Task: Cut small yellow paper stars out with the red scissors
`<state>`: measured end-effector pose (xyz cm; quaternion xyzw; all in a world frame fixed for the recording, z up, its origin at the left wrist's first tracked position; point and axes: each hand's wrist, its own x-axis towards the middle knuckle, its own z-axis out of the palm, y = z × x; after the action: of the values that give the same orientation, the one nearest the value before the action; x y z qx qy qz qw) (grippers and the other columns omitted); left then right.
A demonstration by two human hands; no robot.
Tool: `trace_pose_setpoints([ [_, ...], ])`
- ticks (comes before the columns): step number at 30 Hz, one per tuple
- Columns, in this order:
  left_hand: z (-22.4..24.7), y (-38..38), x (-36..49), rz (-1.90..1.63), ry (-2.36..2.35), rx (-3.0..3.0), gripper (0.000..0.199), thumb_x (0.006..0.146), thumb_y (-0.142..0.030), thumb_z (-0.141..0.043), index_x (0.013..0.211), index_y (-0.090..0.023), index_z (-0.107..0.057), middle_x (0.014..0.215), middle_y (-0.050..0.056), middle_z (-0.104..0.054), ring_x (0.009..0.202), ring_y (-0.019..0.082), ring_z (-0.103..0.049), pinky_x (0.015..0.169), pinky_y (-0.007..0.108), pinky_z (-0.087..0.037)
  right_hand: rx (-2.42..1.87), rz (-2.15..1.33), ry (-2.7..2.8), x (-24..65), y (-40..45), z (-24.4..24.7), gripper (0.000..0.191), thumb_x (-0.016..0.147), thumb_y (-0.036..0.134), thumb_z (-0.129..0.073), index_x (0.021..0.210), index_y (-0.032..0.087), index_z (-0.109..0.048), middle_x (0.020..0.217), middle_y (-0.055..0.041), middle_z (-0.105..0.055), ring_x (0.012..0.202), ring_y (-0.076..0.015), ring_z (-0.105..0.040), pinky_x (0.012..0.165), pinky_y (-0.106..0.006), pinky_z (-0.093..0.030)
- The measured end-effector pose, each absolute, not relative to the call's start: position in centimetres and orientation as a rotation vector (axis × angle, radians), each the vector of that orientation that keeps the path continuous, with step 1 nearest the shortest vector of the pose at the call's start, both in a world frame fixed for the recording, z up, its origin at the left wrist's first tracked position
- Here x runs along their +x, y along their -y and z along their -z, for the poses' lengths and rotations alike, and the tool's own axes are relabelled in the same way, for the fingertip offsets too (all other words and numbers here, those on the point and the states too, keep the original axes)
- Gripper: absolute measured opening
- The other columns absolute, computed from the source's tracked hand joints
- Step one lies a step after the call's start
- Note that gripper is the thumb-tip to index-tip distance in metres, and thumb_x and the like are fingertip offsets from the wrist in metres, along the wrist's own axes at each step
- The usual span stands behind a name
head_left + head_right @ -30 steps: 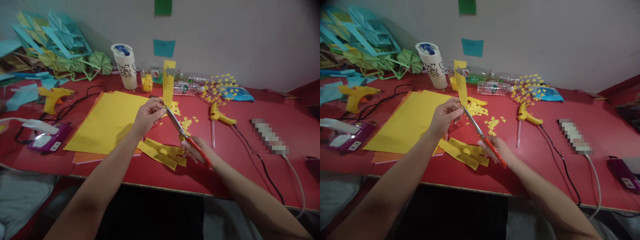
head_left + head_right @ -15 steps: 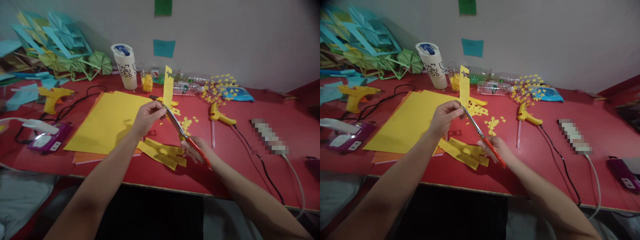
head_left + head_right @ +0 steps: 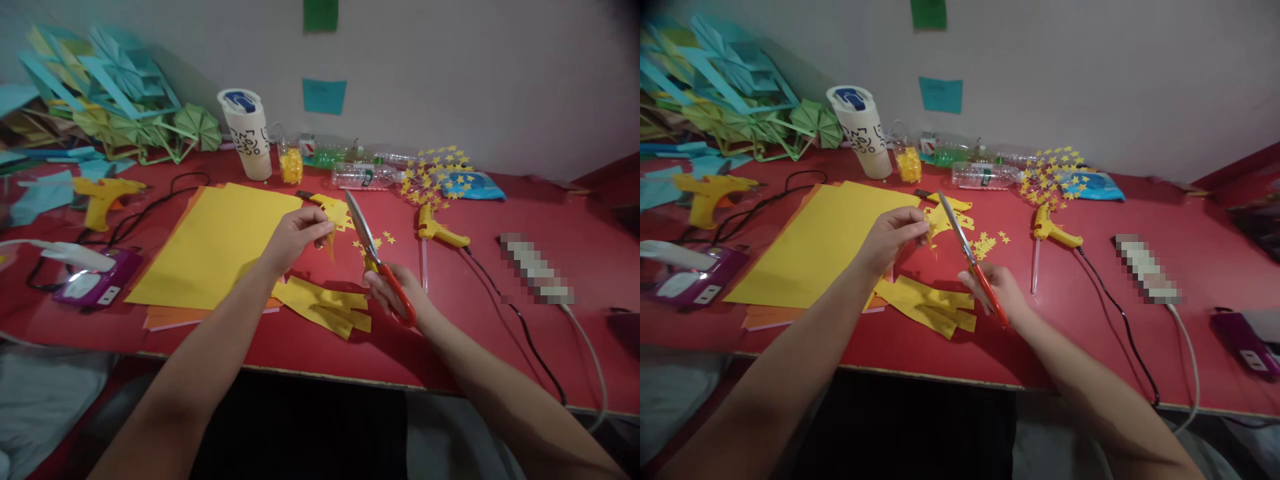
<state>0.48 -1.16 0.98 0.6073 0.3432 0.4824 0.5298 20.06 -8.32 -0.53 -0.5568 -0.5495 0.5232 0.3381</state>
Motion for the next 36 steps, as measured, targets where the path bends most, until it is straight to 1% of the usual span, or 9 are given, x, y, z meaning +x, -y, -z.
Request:
trace_pose_setpoints([
  [3,-1.3,1.8,1.1,-0.983,-0.832,1.55,0.015,0.074,-0.022,-0.06,0.061,-0.016,-0.056,0.056,-0.003,-0.052,0.053,0.005,-0.048,0.055,0.02,-0.042,-1.436,-1.298,1.344,20.1,8.1,0.6,0.036,0.065,0.051,-0.071,0.065,0.02,-0.052,0.03,0.0122,-0.037,0.027,-0.0075,-0.036,0.058,-0.032,-0.053],
  [8,-0.8,2.8,2.5,-0.853,-0.806,1.784,0.014,0.075,-0.023,-0.058,0.064,-0.016,-0.057,0.061,-0.002,-0.053,0.057,0.006,-0.048,0.057,0.022,-0.04,-1.337,-1.232,1.259,20.3,7.7,0.7,0.031,0.065,0.043,-0.072,0.075,0.019,-0.055,0.036,0.0113,-0.042,0.028,-0.0075,-0.036,0.038,-0.025,-0.04],
  [15,0.1,3.7,3.7,-0.73,-0.792,1.965,0.013,0.077,-0.021,-0.054,0.065,-0.017,-0.057,0.065,-0.001,-0.057,0.061,0.008,-0.05,0.058,0.022,-0.04,-1.486,-1.249,1.311,19.9,7.7,0.1,0.02,0.066,0.037,-0.062,0.069,0.019,-0.054,0.044,0.0072,-0.05,0.029,-0.0073,-0.039,0.031,-0.022,-0.031],
  [22,-0.2,3.2,3.0,-0.812,-0.856,1.91,0.01,0.077,-0.026,-0.056,0.073,-0.017,-0.059,0.07,0.001,-0.06,0.063,0.009,-0.052,0.06,0.023,-0.043,-1.509,-1.097,1.299,20.9,6.8,0.7,0.006,0.066,0.024,-0.056,0.066,0.019,-0.053,0.036,0.0108,-0.039,0.029,-0.0064,-0.036,0.041,-0.023,-0.04],
  [26,-0.5,2.6,2.4,-0.933,-0.988,1.807,0.003,0.072,-0.019,-0.059,0.073,-0.018,-0.055,0.067,-0.001,-0.053,0.061,0.009,-0.048,0.059,0.024,-0.042,-1.612,-1.046,1.237,21.9,5.5,1.2,0.01,0.069,0.023,-0.055,0.061,0.019,-0.05,0.035,0.0094,-0.038,0.028,-0.0062,-0.034,0.035,-0.021,-0.032],
  [29,-0.6,2.2,2.0,-1.02,-0.983,1.745,0.007,0.069,-0.014,-0.058,0.071,-0.018,-0.054,0.066,-0.002,-0.05,0.062,0.008,-0.047,0.061,0.025,-0.043,-1.662,-1.045,1.203,22.1,5.1,1.5,0.017,0.071,0.025,-0.056,0.057,0.02,-0.047,0.034,0.0082,-0.037,0.028,-0.0068,-0.034,0.031,-0.02,-0.024],
  [31,-0.7,2.1,1.7,-1.055,-0.928,1.661,0.007,0.067,-0.014,-0.058,0.071,-0.018,-0.054,0.069,-0.002,-0.05,0.066,0.008,-0.049,0.066,0.026,-0.046,-1.616,-1.054,1.203,22.1,5.1,1.6,0.023,0.072,0.028,-0.058,0.056,0.02,-0.044,0.035,0.0083,-0.036,0.029,-0.0065,-0.034,0.031,-0.02,-0.026],
  [33,-0.8,2.1,1.6,-1.051,-0.824,1.536,0.008,0.066,-0.014,-0.058,0.071,-0.017,-0.054,0.071,-0.003,-0.049,0.068,0.008,-0.051,0.07,0.028,-0.049,-1.538,-1.09,1.21,21.9,5.3,1.7,0.026,0.073,0.033,-0.062,0.058,0.021,-0.045,0.034,0.0096,-0.035,0.028,-0.0062,-0.034,0.034,-0.021,-0.032],
  [36,-0.8,2.3,1.4,-0.994,-0.681,1.401,0.009,0.063,-0.015,-0.059,0.069,-0.017,-0.054,0.071,-0.003,-0.047,0.067,0.008,-0.049,0.068,0.028,-0.052,-1.439,-1.178,1.248,21.5,5.8,1.7,0.032,0.071,0.043,-0.067,0.061,0.022,-0.045,0.033,0.0106,-0.036,0.029,-0.0068,-0.035,0.042,-0.023,-0.042],
])
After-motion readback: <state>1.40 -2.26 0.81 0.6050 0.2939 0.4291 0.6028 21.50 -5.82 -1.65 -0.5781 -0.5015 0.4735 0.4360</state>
